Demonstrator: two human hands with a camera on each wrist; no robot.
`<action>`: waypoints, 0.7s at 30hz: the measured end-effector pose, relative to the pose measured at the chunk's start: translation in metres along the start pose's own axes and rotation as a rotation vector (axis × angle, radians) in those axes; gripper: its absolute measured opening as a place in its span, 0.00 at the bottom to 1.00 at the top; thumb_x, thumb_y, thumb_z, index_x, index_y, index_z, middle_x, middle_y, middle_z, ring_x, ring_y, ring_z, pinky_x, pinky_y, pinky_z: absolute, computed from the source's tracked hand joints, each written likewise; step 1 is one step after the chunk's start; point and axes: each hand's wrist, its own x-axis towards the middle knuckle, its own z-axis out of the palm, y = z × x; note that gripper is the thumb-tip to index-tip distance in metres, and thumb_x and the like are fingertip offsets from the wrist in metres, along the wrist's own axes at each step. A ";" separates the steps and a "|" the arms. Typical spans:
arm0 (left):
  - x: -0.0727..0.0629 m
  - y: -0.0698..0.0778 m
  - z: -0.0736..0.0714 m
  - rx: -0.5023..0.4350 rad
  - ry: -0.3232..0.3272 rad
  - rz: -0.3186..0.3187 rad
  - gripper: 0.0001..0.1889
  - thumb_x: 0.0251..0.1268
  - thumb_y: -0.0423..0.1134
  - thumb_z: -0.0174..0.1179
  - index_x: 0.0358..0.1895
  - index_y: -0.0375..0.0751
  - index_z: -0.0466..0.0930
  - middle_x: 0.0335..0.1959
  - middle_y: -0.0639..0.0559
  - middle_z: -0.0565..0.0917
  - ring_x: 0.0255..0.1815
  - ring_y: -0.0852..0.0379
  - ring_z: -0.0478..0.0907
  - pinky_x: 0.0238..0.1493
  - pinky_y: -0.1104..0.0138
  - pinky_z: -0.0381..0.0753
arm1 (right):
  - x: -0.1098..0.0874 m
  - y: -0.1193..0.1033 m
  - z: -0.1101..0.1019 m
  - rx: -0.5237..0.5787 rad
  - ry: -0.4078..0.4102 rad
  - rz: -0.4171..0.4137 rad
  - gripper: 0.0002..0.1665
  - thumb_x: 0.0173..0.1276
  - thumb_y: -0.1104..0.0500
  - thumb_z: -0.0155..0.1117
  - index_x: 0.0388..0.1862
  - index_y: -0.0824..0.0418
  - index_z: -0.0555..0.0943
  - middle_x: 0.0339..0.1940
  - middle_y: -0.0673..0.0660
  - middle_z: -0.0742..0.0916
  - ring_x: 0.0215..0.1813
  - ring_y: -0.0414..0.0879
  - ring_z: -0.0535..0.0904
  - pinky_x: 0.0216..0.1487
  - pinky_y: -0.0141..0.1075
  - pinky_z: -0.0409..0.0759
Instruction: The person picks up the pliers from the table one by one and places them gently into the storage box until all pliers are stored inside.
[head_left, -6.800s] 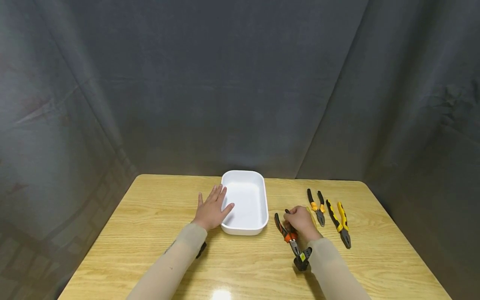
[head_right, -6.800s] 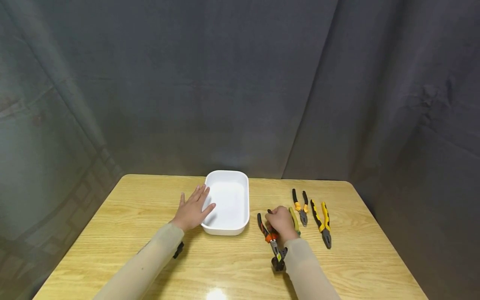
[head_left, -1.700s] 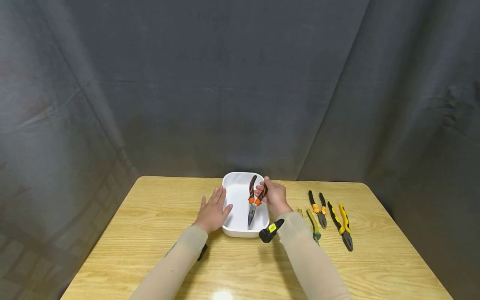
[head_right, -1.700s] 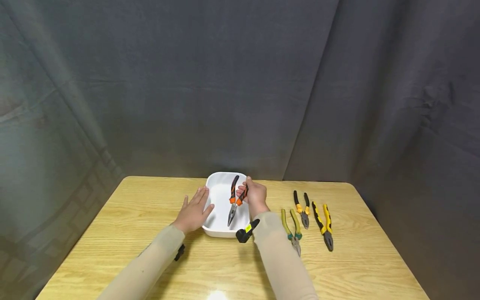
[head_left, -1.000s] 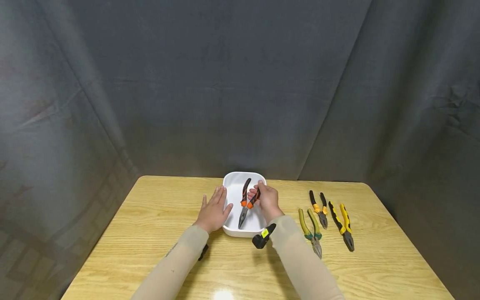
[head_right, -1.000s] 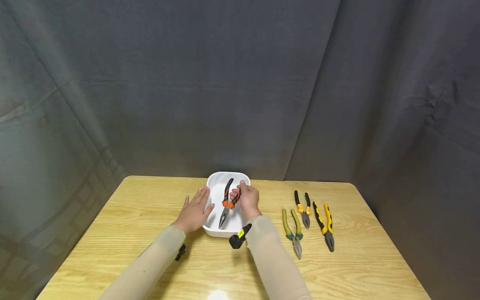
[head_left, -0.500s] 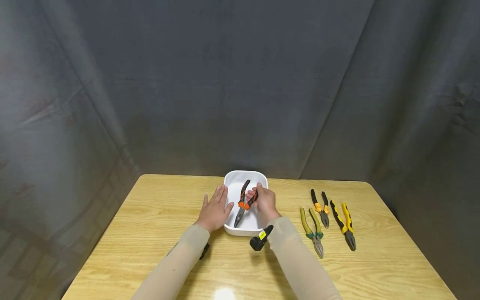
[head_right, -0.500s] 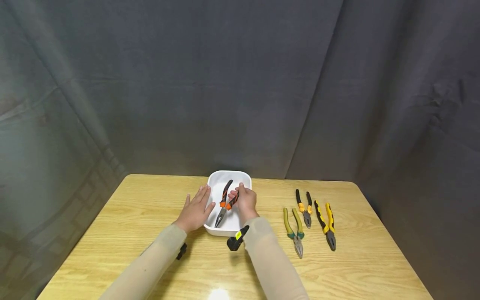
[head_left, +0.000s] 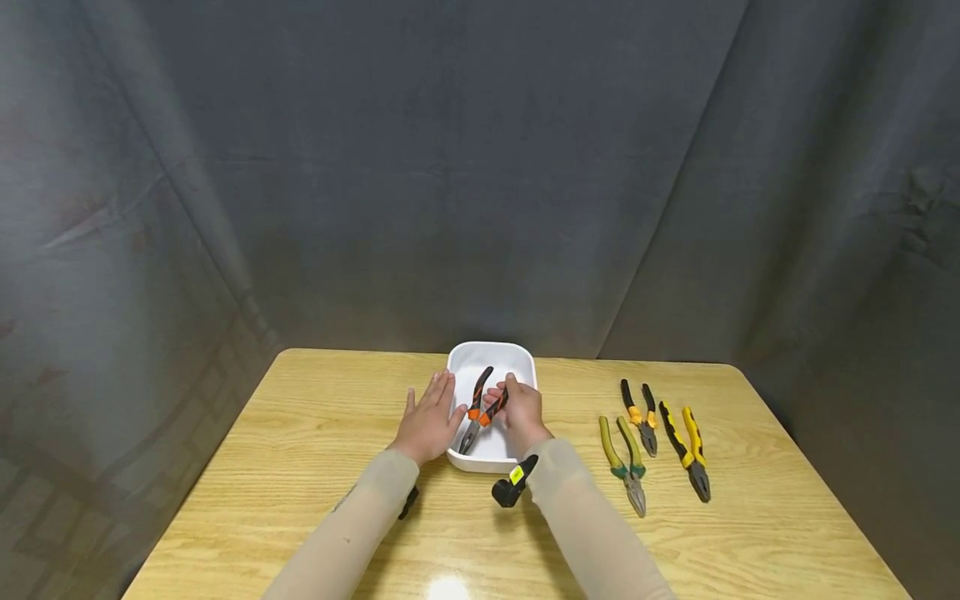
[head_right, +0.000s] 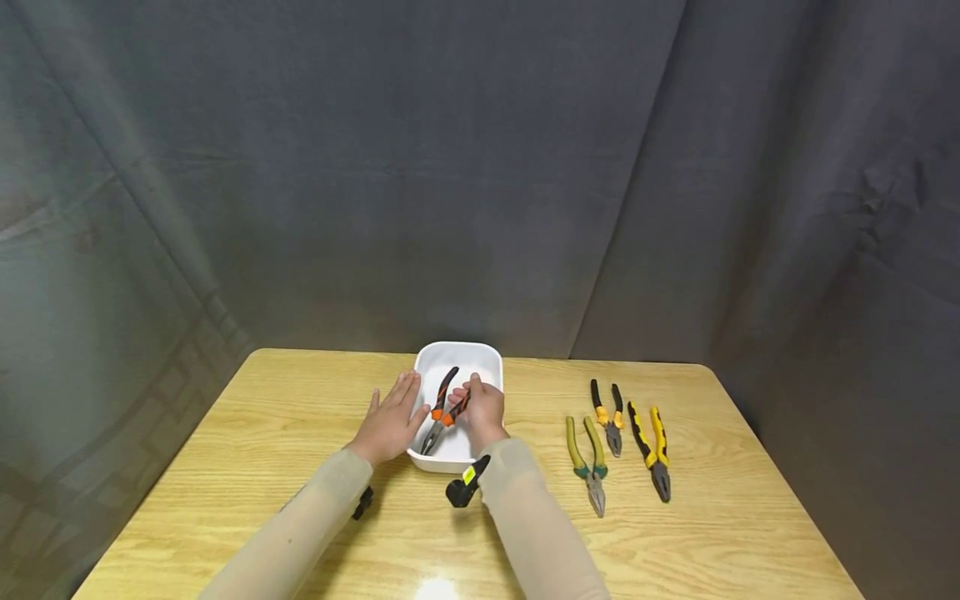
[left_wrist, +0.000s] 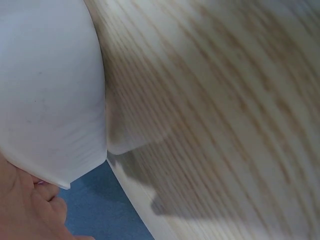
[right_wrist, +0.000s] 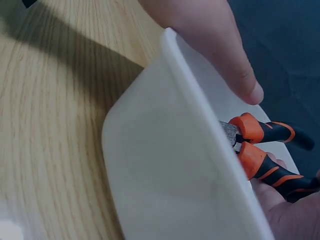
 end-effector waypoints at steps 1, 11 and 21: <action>0.000 0.000 0.000 0.004 -0.004 -0.003 0.35 0.82 0.54 0.40 0.80 0.34 0.52 0.82 0.42 0.52 0.83 0.43 0.46 0.78 0.37 0.41 | 0.000 0.001 0.000 0.000 0.004 0.002 0.24 0.84 0.57 0.46 0.49 0.82 0.75 0.37 0.71 0.88 0.31 0.48 0.87 0.43 0.42 0.89; 0.001 -0.002 0.001 0.014 -0.022 -0.014 0.36 0.82 0.56 0.39 0.81 0.36 0.50 0.83 0.45 0.50 0.83 0.47 0.44 0.78 0.39 0.40 | 0.001 0.008 0.002 -0.030 0.007 0.017 0.24 0.84 0.56 0.46 0.51 0.81 0.75 0.36 0.68 0.88 0.32 0.46 0.87 0.40 0.39 0.89; 0.000 -0.002 0.001 -0.006 -0.006 -0.004 0.36 0.82 0.55 0.41 0.81 0.34 0.51 0.83 0.43 0.51 0.83 0.45 0.45 0.78 0.38 0.40 | 0.003 0.011 0.002 -0.042 0.007 0.026 0.24 0.84 0.56 0.45 0.52 0.79 0.75 0.39 0.69 0.87 0.35 0.48 0.87 0.44 0.41 0.88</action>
